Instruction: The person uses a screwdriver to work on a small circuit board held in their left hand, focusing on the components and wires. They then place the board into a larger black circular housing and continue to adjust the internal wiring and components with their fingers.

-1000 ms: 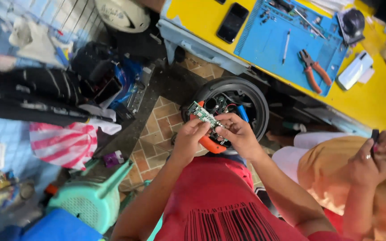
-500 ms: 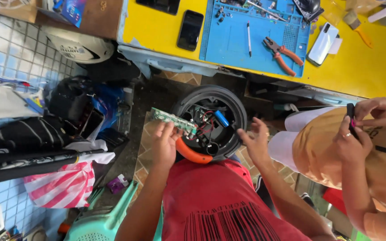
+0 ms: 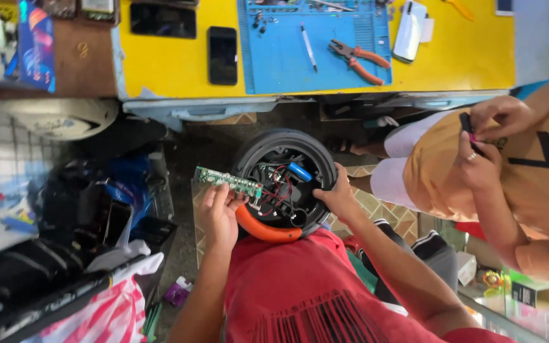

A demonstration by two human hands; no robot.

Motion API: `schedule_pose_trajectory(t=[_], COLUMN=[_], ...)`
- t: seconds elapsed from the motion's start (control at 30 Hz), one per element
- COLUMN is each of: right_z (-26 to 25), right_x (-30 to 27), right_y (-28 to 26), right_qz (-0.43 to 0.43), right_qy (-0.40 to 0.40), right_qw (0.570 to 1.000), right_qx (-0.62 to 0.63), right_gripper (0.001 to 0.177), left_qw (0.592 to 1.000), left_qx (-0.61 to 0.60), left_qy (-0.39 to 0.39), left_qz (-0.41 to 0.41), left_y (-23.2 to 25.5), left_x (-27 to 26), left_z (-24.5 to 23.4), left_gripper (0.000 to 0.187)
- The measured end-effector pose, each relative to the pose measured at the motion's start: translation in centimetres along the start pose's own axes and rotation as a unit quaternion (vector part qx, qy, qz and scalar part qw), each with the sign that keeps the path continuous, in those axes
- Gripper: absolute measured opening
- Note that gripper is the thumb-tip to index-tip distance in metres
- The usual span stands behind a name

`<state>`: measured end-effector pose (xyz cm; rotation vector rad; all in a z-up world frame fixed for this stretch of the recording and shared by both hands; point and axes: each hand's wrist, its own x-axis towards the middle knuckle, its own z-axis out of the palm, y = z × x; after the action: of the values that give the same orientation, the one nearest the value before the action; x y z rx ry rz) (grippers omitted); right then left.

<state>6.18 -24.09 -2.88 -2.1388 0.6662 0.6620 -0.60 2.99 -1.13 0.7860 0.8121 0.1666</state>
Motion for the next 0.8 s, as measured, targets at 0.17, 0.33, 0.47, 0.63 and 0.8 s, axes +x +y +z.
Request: schedule_pose_trajectory(t=[0.17, 0.33, 0.47, 0.63, 0.8], right_z=[0.4, 0.5, -0.5, -2.2, -4.5], right_x=[0.5, 1.4, 2.3, 3.5, 3.5], right_y=[0.4, 0.7, 1.1, 0.3, 1.9], right_qz=[-0.002, -0.022, -0.028, -0.065, -0.054], right_qy=[0.031, 0.038, 0.040, 0.040, 0.018], right_qw=[0.999, 0.999, 0.999, 0.997, 0.998], right_qx=[0.010, 0.023, 0.019, 0.010, -0.034], right_gripper=[0.094, 0.093, 0.093, 0.090, 0.094], left_qw=[0.996, 0.995, 0.997, 0.997, 0.998], left_qx=[0.078, 0.081, 0.054, 0.040, 0.010], left_qy=[-0.044, -0.058, -0.042, -0.026, 0.002], left_qz=[-0.014, -0.025, -0.047, -0.059, -0.055], left_y=[0.7, -0.6, -1.4, -2.0, -3.9], left_x=[0.4, 1.7, 1.2, -0.4, -1.3], left_z=[-0.2, -1.0, -1.0, -0.6, -0.9], left_gripper=[0.014, 0.016, 0.014, 0.013, 0.013])
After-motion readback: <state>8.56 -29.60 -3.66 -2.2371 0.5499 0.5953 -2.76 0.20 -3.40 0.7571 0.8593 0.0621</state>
